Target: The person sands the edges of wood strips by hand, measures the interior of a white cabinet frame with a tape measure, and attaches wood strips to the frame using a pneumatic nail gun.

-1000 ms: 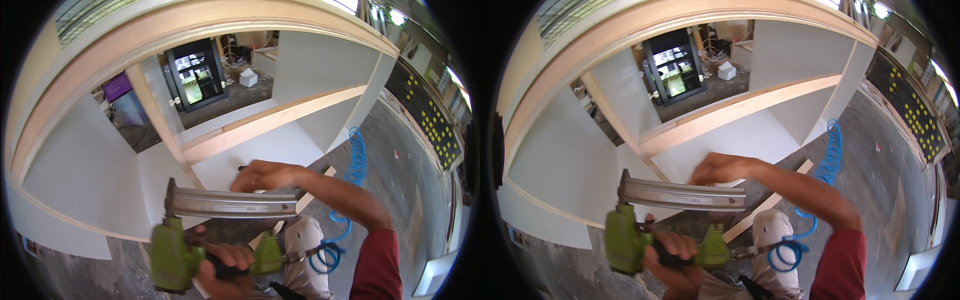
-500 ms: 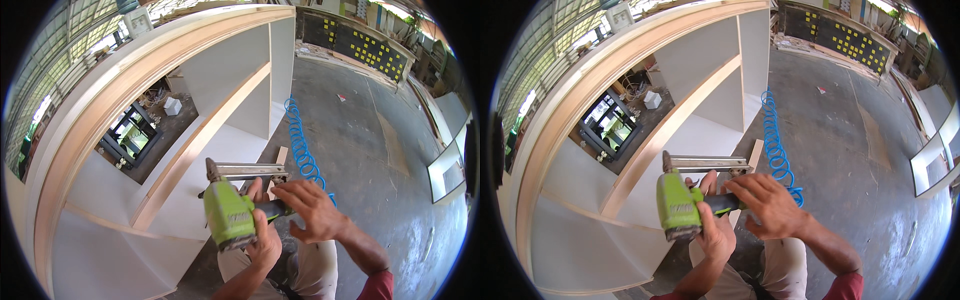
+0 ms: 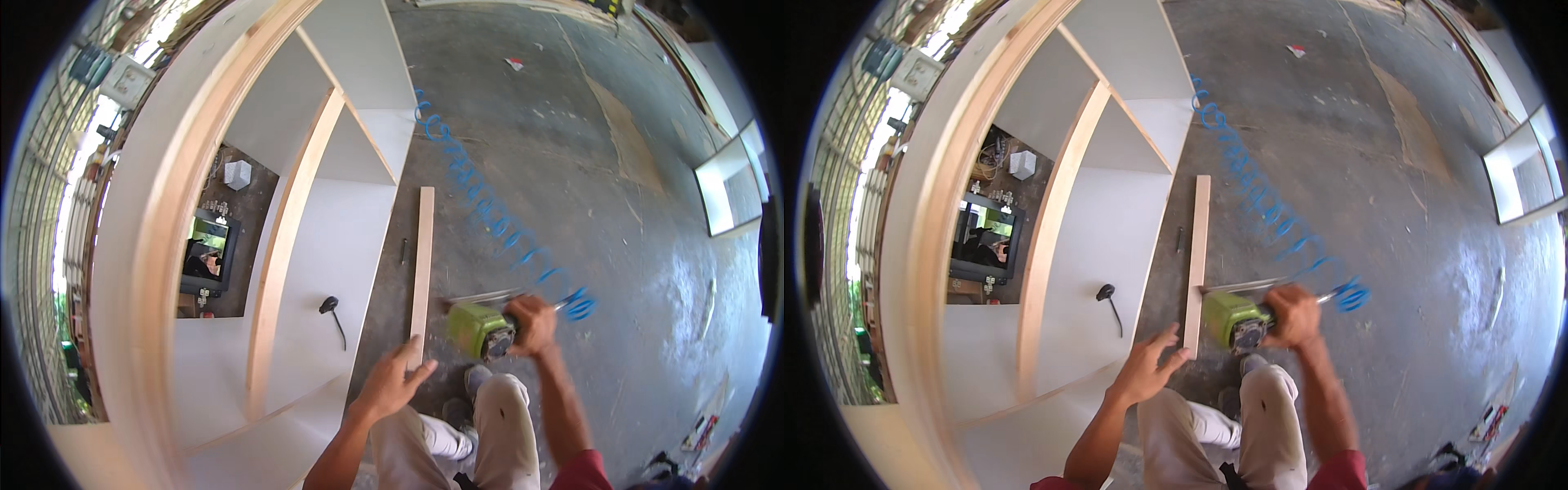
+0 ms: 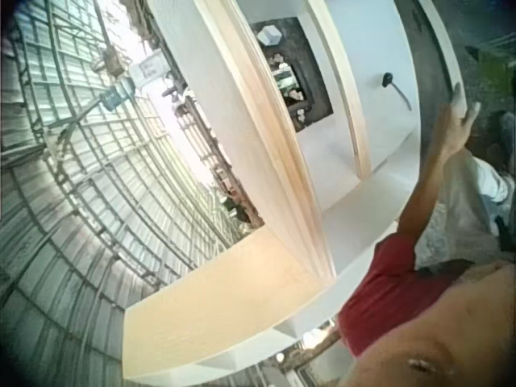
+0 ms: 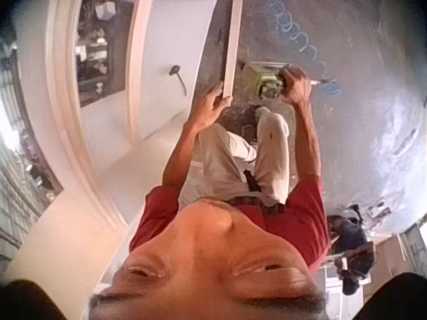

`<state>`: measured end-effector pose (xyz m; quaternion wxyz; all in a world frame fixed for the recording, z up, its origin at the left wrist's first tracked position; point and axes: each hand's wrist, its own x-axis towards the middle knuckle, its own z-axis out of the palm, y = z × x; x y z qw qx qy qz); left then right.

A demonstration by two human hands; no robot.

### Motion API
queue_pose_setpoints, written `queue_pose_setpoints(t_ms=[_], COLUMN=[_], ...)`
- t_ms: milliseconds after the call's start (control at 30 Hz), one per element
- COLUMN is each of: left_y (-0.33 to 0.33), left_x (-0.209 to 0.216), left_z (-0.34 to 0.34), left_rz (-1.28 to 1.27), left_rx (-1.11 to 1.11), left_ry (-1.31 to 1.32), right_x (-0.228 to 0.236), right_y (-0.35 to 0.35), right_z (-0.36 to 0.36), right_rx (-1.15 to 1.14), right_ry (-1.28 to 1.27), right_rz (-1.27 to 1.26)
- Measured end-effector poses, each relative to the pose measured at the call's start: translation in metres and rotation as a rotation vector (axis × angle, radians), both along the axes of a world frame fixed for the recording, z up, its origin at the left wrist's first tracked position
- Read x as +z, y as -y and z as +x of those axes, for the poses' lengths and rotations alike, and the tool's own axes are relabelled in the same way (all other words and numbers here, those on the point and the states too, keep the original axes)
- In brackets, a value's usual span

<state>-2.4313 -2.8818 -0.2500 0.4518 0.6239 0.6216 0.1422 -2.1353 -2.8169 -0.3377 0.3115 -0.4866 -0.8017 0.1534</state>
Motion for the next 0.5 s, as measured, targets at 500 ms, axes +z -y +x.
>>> queue_pose_setpoints(t_ms=[500], left_y=[0.067], left_x=[0.163], left_z=[0.004], left_rz=[-0.141], left_rx=[0.300], left_ry=[0.251], right_x=[0.520], right_y=[0.424], right_z=[0.499], right_rx=[-1.238], right_ry=[0.828], right_rz=[-0.459])
